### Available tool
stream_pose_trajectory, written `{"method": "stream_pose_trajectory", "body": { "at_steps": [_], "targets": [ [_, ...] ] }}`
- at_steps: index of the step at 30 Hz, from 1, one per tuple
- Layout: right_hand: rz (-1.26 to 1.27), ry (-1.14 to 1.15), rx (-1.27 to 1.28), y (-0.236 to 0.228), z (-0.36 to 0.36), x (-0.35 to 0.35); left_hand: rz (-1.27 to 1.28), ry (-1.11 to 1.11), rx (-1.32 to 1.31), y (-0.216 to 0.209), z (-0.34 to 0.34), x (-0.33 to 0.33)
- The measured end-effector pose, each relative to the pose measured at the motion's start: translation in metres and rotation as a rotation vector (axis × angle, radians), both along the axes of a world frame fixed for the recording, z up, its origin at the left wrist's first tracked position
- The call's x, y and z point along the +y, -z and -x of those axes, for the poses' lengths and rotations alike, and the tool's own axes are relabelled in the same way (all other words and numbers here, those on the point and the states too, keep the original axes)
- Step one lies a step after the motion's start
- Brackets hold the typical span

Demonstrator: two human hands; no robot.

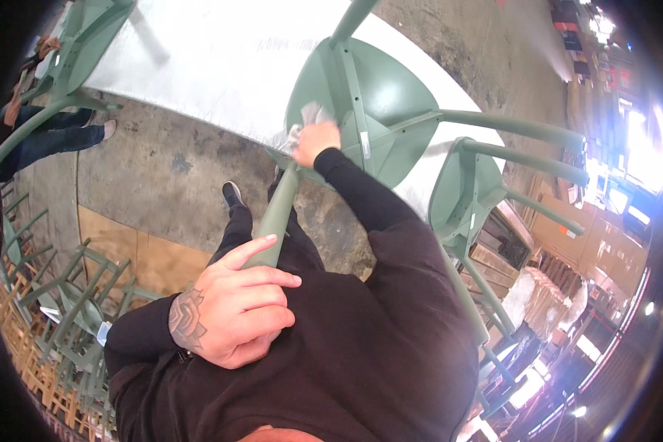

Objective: The person wipes the underside of green plastic chairs with a cloth, focusing on the central hub and legs. The person lifts and repositions chairs to access different areas, then places them on a wooden pallet. Another person is visible in the background performing similar actions.

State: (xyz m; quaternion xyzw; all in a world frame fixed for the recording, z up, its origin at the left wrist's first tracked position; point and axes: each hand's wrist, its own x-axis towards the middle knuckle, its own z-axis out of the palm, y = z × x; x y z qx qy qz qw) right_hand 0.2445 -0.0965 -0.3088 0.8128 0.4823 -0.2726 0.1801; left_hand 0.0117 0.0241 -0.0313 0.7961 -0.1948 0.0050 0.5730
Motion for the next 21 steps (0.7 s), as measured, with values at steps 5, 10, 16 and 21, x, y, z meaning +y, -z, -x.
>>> {"method": "stream_pose_trajectory", "body": {
  "at_steps": [5, 10, 16, 21],
  "targets": [
    [-0.073, 0.367, 0.483, 0.002, 0.025, 0.016, 0.018, -0.012, 0.008, 0.001, 0.001, -0.001],
    [0.207, -0.145, -0.266, -0.014, -0.077, 0.032, 0.019, -0.018, 0.053, 0.0, 0.002, 0.0],
    [0.037, -0.087, -0.258, 0.002, -0.033, 0.006, 0.014, -0.038, 0.017, 0.0, 0.0, -0.002],
    [-0.104, 0.436, 0.436, 0.004, -0.004, 0.0, -0.003, -0.05, -0.008, -0.001, 0.003, -0.001]
  ]
}}
